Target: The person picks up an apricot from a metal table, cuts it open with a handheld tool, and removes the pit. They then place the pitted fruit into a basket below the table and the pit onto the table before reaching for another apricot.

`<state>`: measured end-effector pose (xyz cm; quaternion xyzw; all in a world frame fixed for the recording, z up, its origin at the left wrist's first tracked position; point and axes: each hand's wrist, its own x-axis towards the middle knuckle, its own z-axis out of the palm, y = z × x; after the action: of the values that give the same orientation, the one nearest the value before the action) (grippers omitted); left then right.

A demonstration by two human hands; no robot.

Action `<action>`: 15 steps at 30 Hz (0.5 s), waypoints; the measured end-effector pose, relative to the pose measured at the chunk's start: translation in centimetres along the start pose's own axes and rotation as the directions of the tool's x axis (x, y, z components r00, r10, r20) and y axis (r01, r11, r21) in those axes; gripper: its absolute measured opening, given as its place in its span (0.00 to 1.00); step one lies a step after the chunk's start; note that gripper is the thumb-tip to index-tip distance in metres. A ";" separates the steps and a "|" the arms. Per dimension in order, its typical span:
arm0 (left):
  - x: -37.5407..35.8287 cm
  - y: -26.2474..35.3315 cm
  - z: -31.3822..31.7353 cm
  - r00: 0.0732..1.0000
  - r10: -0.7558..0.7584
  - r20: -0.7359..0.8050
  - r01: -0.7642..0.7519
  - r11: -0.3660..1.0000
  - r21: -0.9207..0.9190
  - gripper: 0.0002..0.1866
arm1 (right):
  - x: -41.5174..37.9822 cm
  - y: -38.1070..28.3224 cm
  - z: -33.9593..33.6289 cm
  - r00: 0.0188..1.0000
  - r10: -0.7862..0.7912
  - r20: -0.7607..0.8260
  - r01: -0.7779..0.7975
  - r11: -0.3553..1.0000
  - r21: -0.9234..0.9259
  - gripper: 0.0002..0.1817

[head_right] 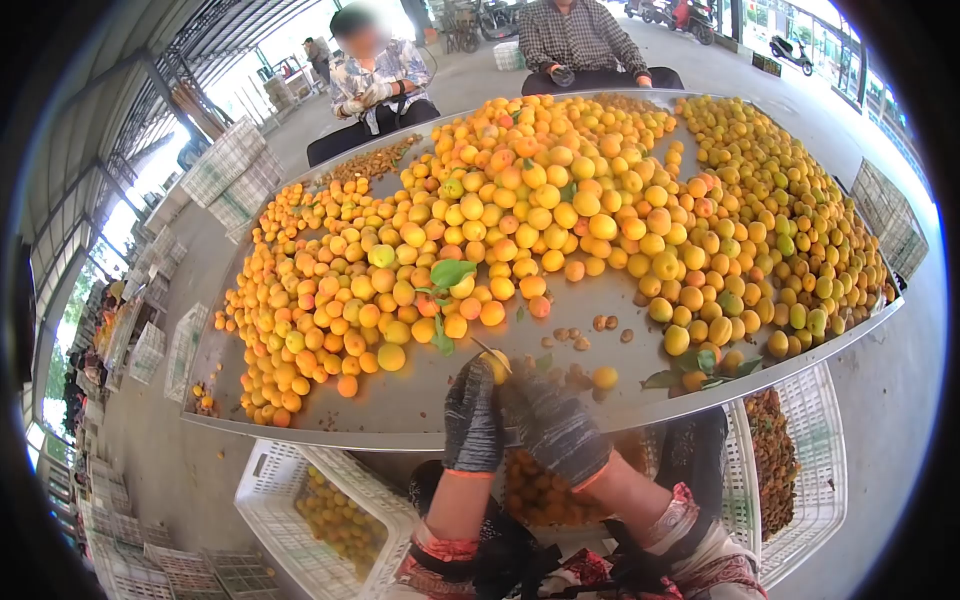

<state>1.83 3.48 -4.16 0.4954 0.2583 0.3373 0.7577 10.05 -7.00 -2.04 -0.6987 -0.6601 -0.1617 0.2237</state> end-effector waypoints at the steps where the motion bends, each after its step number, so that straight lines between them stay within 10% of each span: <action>1: -0.1 -0.6 0.6 0.996 0.034 -0.087 -0.037 0.999 -0.032 0.20 | 0.1 -0.6 0.4 1.000 -0.003 -0.001 0.003 1.000 0.001 0.18; 3: -0.4 -0.9 1.3 0.990 0.012 -0.141 -0.029 0.992 -0.121 0.19 | -0.2 -1.3 1.4 0.925 0.378 0.041 -0.344 0.786 0.515 0.17; 7: -0.5 -0.1 0.3 0.999 0.024 -0.022 -0.020 0.987 0.159 0.19 | -1.7 -0.1 1.6 0.972 0.235 -0.003 -0.223 0.927 0.301 0.16; 9: -0.6 1.4 0.0 0.997 0.054 0.063 -0.069 0.960 0.272 0.18 | -2.1 0.6 2.5 0.841 0.414 0.348 -0.447 0.170 0.878 0.17; 10: -0.9 2.3 0.1 0.998 -0.030 0.055 0.019 0.983 0.185 0.18 | -1.6 0.8 1.7 0.841 0.414 0.348 -0.446 0.168 0.879 0.17; 12: -1.0 2.5 0.3 0.992 -0.114 0.054 0.108 0.989 0.098 0.17 | 0.0 1.3 -0.7 0.957 0.199 0.212 -0.286 0.778 0.560 0.20; 15: -0.7 1.4 1.4 0.996 0.029 -0.084 -0.024 0.998 0.063 0.16 | 0.4 0.0 -0.4 0.989 -0.017 -0.150 0.031 0.995 0.096 0.23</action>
<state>2.03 2.49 -2.26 0.5072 0.2939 0.3600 0.7258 10.07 -6.91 -1.47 -0.6648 -0.6571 -0.1834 0.3043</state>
